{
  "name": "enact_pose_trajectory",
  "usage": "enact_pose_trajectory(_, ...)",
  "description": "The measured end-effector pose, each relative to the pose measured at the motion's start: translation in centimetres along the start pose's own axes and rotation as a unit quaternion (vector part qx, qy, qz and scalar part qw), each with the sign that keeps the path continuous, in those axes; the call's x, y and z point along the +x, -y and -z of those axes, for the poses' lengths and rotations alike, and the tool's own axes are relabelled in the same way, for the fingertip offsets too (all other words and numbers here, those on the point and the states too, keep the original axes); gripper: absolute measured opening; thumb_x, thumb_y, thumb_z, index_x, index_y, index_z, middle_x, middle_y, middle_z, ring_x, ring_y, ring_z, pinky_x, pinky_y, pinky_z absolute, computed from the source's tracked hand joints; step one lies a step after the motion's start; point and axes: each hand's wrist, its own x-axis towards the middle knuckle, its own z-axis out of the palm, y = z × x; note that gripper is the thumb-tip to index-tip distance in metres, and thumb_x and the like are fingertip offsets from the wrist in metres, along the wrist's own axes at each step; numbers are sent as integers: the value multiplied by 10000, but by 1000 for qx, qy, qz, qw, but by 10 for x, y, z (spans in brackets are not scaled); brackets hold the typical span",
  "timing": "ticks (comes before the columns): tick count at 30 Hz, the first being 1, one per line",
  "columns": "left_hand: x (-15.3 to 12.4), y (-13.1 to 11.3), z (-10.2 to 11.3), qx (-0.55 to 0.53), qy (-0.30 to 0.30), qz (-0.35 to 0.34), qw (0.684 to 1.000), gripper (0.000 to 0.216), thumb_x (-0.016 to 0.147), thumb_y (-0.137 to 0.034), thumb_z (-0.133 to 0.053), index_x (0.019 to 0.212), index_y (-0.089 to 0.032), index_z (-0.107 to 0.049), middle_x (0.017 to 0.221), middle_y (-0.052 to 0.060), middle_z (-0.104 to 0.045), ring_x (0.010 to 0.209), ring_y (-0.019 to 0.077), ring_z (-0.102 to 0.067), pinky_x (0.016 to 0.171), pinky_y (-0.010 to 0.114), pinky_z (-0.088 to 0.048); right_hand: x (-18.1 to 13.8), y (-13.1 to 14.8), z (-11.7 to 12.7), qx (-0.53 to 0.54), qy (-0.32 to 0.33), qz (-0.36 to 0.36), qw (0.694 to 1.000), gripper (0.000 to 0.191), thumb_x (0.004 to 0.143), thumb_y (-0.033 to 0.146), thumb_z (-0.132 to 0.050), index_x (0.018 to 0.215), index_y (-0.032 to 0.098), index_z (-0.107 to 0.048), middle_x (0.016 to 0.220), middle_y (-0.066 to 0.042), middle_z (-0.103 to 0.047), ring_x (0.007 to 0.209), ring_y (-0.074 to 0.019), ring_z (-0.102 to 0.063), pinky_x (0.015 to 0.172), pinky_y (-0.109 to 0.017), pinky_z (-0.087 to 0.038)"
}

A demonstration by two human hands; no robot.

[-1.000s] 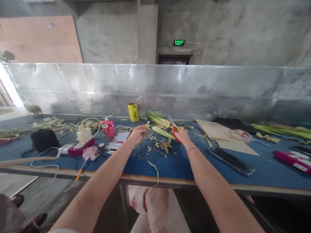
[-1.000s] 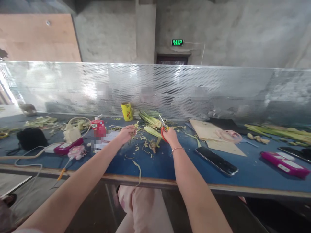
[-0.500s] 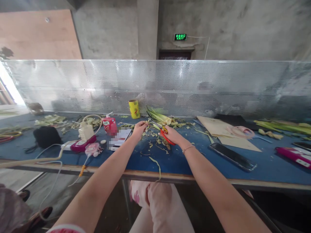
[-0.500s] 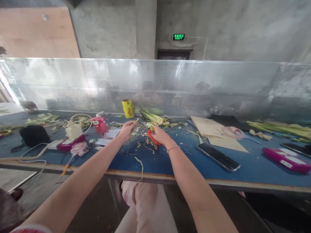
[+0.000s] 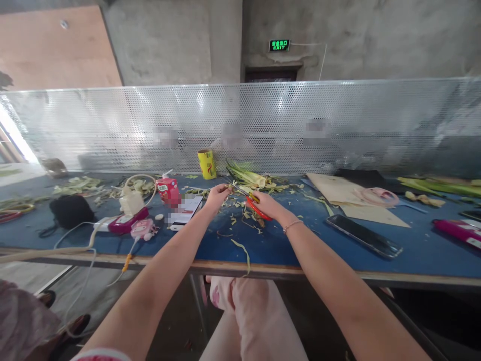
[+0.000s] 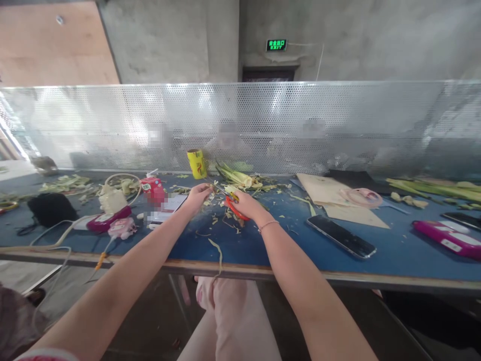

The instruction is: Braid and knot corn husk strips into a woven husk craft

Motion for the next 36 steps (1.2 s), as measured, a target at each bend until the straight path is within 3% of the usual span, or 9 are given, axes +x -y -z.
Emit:
enact_pose_trajectory(10,0,2,0,-4,-11,14,1000,210,677,-347,-686,623,-149,-641,482,-38,-436,470,72,-307,488,234,-213,-6,10,6,-22,-16,-30,999,411,765,603,-533,652,210,-498,591,5,-525,552,-138,-460,543,-257,-331)
enact_pose_trajectory(17,1,7,0,1,-12,13,1000,214,682,-341,-694,626,-139,-651,494,-28,-465,474,67,-328,478,225,-220,-3,12,9,-19,-104,-71,992,399,746,586,-561,641,210,-481,564,7,-488,521,-127,-419,508,-256,-287)
enact_pose_trajectory(21,3,6,0,-84,-22,57,995,187,661,-281,-723,618,-130,-623,535,-11,-513,458,53,-359,453,208,-255,3,-6,12,-29,-161,-118,979,370,773,555,-537,656,209,-481,590,-10,-501,548,-141,-436,531,-259,-302)
enact_pose_trajectory(26,6,0,1,-232,-37,158,959,89,644,-32,-624,690,-107,-612,630,26,-593,503,59,-476,476,185,-364,6,-23,15,24,-207,-162,965,384,765,575,-548,683,206,-482,670,-34,-569,628,-168,-505,580,-265,-346)
enact_pose_trajectory(30,9,-1,3,-288,-43,169,942,195,674,50,-540,773,-95,-626,625,12,-565,544,60,-527,543,185,-426,7,-21,15,60,-205,-167,962,414,768,604,-530,665,207,-472,639,-22,-546,610,-162,-495,566,-266,-341)
enact_pose_trajectory(36,9,1,7,-317,-45,170,932,160,728,28,-575,755,-130,-574,663,10,-573,623,78,-580,682,234,-502,7,-13,10,45,-167,-150,973,427,745,614,-555,640,215,-443,600,1,-511,580,-151,-471,557,-269,-336)
